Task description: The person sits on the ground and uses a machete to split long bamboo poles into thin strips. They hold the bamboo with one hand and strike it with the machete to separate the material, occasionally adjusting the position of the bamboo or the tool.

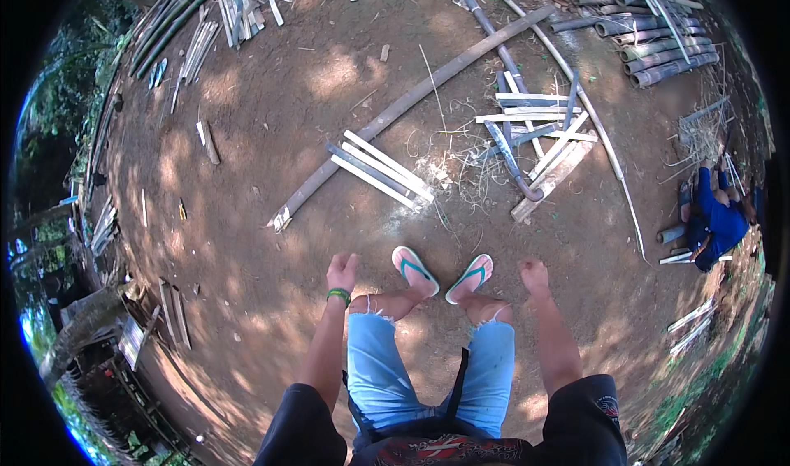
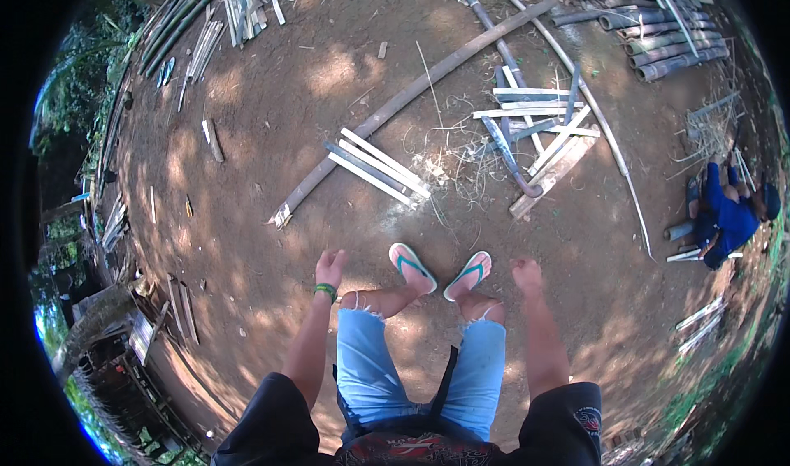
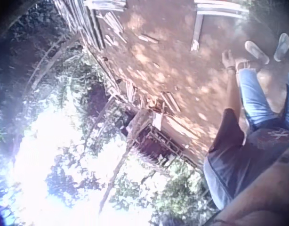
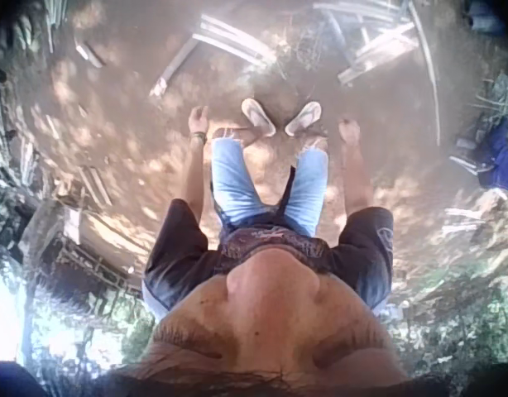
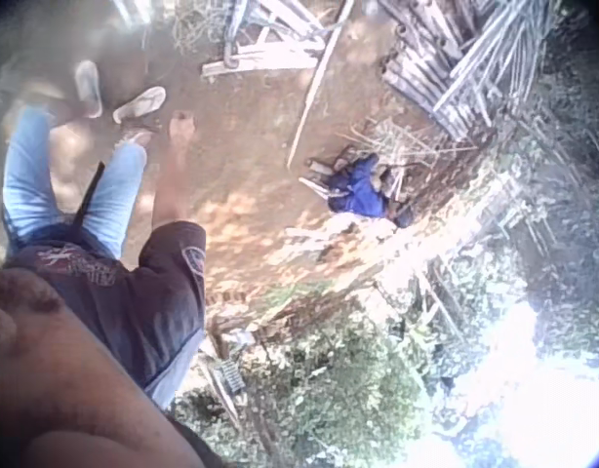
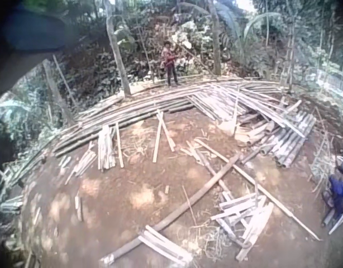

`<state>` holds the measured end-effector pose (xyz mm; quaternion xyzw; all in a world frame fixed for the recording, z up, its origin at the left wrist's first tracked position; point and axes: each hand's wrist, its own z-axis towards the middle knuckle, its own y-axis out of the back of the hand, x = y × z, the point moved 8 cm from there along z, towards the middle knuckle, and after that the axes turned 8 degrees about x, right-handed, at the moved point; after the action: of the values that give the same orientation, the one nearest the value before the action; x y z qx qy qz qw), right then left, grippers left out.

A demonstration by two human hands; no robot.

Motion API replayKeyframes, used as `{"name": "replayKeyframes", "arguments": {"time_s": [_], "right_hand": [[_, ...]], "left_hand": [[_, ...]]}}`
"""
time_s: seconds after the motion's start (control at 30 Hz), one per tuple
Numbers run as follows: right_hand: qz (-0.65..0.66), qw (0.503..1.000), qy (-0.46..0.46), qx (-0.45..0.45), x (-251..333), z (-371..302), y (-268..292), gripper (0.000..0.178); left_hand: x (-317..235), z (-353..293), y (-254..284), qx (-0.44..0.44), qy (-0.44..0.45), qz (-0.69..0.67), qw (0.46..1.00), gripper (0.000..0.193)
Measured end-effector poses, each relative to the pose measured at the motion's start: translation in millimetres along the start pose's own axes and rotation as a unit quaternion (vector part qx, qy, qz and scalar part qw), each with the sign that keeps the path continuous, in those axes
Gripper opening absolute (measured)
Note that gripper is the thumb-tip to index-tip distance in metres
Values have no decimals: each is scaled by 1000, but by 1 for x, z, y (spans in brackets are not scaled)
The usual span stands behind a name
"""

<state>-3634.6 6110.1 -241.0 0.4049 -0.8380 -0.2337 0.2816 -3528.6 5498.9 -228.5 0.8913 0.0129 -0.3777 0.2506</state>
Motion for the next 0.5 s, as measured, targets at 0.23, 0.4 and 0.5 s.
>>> {"name": "replayKeyframes", "arguments": {"time_s": [0.23, 0.4, 0.5], "right_hand": [[-127, 985, 104, -57, 118, 325, -72, 75], [-234, 945, 44, -225, 116, 424, -87, 83], [-204, 927, 66, -307, 92, 455, -117, 79]], "left_hand": [[78, 288, -175, -64, 181, 61, 979, 106], [67, 394, -231, -175, 226, -19, 958, 142], [45, 428, -237, -257, 269, 36, 928, 152]]}}
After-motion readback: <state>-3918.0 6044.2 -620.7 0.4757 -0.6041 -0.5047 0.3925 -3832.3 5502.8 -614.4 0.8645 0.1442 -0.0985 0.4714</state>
